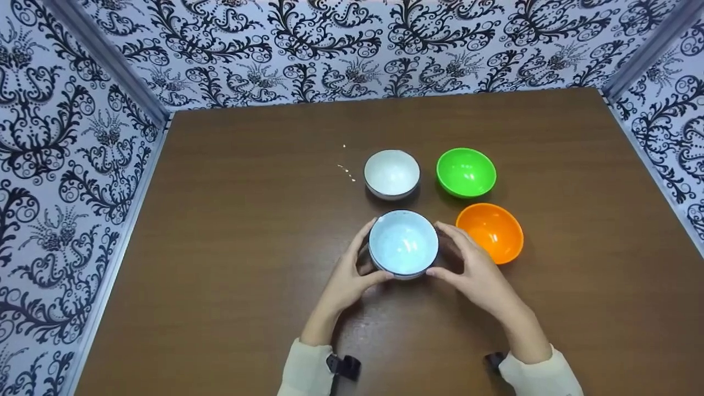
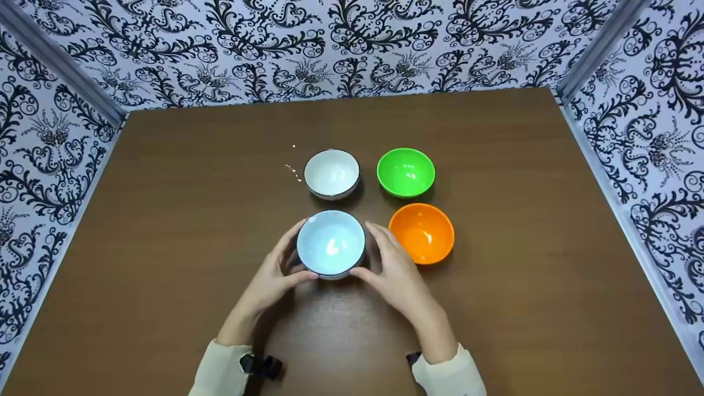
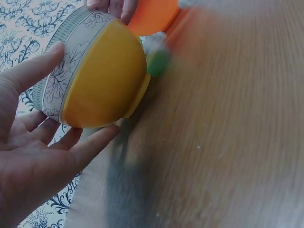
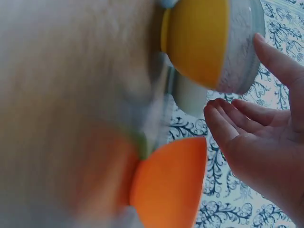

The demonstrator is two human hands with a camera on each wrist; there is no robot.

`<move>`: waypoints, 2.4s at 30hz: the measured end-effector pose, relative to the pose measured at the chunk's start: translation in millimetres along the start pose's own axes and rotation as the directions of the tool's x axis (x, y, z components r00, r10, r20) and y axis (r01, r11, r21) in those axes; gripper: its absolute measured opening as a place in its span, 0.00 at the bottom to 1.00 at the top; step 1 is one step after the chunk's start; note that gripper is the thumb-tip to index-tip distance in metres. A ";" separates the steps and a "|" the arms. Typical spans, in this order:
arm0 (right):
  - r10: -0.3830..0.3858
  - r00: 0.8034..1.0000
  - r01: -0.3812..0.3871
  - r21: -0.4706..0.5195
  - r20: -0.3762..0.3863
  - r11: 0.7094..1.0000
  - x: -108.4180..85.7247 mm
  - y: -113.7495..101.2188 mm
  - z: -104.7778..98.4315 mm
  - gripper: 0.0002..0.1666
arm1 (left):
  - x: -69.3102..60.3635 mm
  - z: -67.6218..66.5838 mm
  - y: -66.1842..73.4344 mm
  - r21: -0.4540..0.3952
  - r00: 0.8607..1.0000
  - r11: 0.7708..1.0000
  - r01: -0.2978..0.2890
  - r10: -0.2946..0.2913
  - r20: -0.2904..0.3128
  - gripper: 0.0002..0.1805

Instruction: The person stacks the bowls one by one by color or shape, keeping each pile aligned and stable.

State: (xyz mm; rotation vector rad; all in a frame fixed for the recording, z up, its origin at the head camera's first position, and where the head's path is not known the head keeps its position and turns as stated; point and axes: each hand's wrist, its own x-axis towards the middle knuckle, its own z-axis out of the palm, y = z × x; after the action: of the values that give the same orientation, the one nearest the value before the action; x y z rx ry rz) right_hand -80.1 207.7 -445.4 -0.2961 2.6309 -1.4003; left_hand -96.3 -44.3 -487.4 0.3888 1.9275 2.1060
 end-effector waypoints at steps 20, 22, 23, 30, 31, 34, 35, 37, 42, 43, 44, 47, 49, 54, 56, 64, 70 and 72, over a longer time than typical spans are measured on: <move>-0.102 0.972 0.091 -0.061 -0.212 0.994 -10.9 10.1 -49.4 0.35 | -1.8 1.2 2.0 -0.006 1.000 1.000 0.029 -0.029 0.002 0.55; -0.107 0.964 0.097 -0.051 -0.242 0.994 -13.4 12.3 -56.2 0.34 | -1.5 1.3 1.9 -0.006 1.000 1.000 0.029 -0.029 0.001 0.55; -0.106 0.961 0.099 -0.043 -0.256 0.994 -14.6 13.5 -59.6 0.33 | -1.6 1.3 2.2 -0.006 1.000 1.000 0.029 -0.029 0.000 0.55; -0.089 0.939 0.084 -0.029 -0.333 0.996 -24.3 30.0 -78.2 0.34 | -1.6 0.8 2.6 0.002 1.000 1.000 0.030 -0.030 -0.005 0.55; -0.084 0.936 0.079 -0.027 -0.341 0.996 -25.8 32.9 -79.8 0.34 | -1.4 0.8 2.6 0.000 1.000 1.000 0.030 -0.030 -0.005 0.55; -0.066 0.932 0.059 -0.030 -0.356 0.998 -30.1 39.3 -83.3 0.33 | -1.3 0.7 2.2 -0.004 0.999 0.999 0.035 -0.035 -0.006 0.55; -0.060 0.932 0.050 -0.037 -0.358 0.998 -31.1 41.0 -84.1 0.34 | -1.0 0.8 2.3 -0.003 0.999 0.999 0.036 -0.036 -0.007 0.55; -0.048 0.934 0.030 -0.055 -0.355 0.998 -32.9 43.8 -84.8 0.35 | -0.7 1.2 2.2 -0.010 0.999 0.999 0.035 -0.035 -0.006 0.55; -0.003 0.947 -0.010 -0.038 -0.321 0.999 -34.7 50.3 -82.5 0.41 | 0.6 2.0 2.8 -0.004 0.999 0.999 0.034 -0.034 0.003 0.54; 0.009 0.950 -0.019 -0.026 -0.311 0.999 -34.8 51.7 -81.7 0.42 | 0.6 2.1 2.9 -0.001 0.999 0.999 0.037 -0.037 0.004 0.54; 0.023 0.953 -0.027 -0.011 -0.301 1.000 -34.7 53.0 -80.8 0.44 | 0.5 2.1 3.1 0.005 0.999 0.999 0.040 -0.040 0.002 0.54; 0.062 0.961 -0.059 0.019 -0.269 0.998 -34.5 56.3 -79.0 0.49 | -0.1 2.1 3.3 0.014 0.999 0.999 0.049 -0.049 -0.003 0.54; 0.085 0.964 -0.080 0.030 -0.252 0.996 -34.1 57.5 -78.1 0.51 | -0.3 2.2 3.4 0.011 0.999 0.999 0.052 -0.052 -0.003 0.54; 0.134 0.966 -0.126 0.050 -0.222 0.991 -32.2 59.5 -76.1 0.55 | -0.6 2.1 2.9 -0.006 0.999 0.999 0.051 -0.052 -0.006 0.54; 0.146 0.966 -0.135 0.065 -0.215 0.989 -31.7 61.2 -74.4 0.55 | -0.6 2.1 2.4 -0.011 0.999 0.999 0.047 -0.047 -0.008 0.54; 0.261 0.954 -0.229 0.199 -0.150 0.953 -33.0 63.1 -69.1 0.59 | -0.3 2.5 2.6 -0.011 0.999 0.999 0.050 -0.051 -0.009 0.54; 0.293 0.949 -0.269 0.187 -0.114 0.945 -32.6 66.6 -67.1 0.60 | -1.9 1.9 2.6 -0.021 0.999 0.999 0.049 -0.049 -0.008 0.54; 0.305 0.947 -0.283 0.187 -0.101 0.941 -32.0 68.0 -66.8 0.60 | -2.5 1.9 2.2 -0.022 0.999 0.999 0.039 -0.040 -0.006 0.54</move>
State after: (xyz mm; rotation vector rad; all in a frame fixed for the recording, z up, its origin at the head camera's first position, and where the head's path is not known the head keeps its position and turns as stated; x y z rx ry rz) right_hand -70.8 306.1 -463.8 0.2083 2.4947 -1.5683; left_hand -93.3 -43.7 -485.1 0.3372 1.8980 2.1040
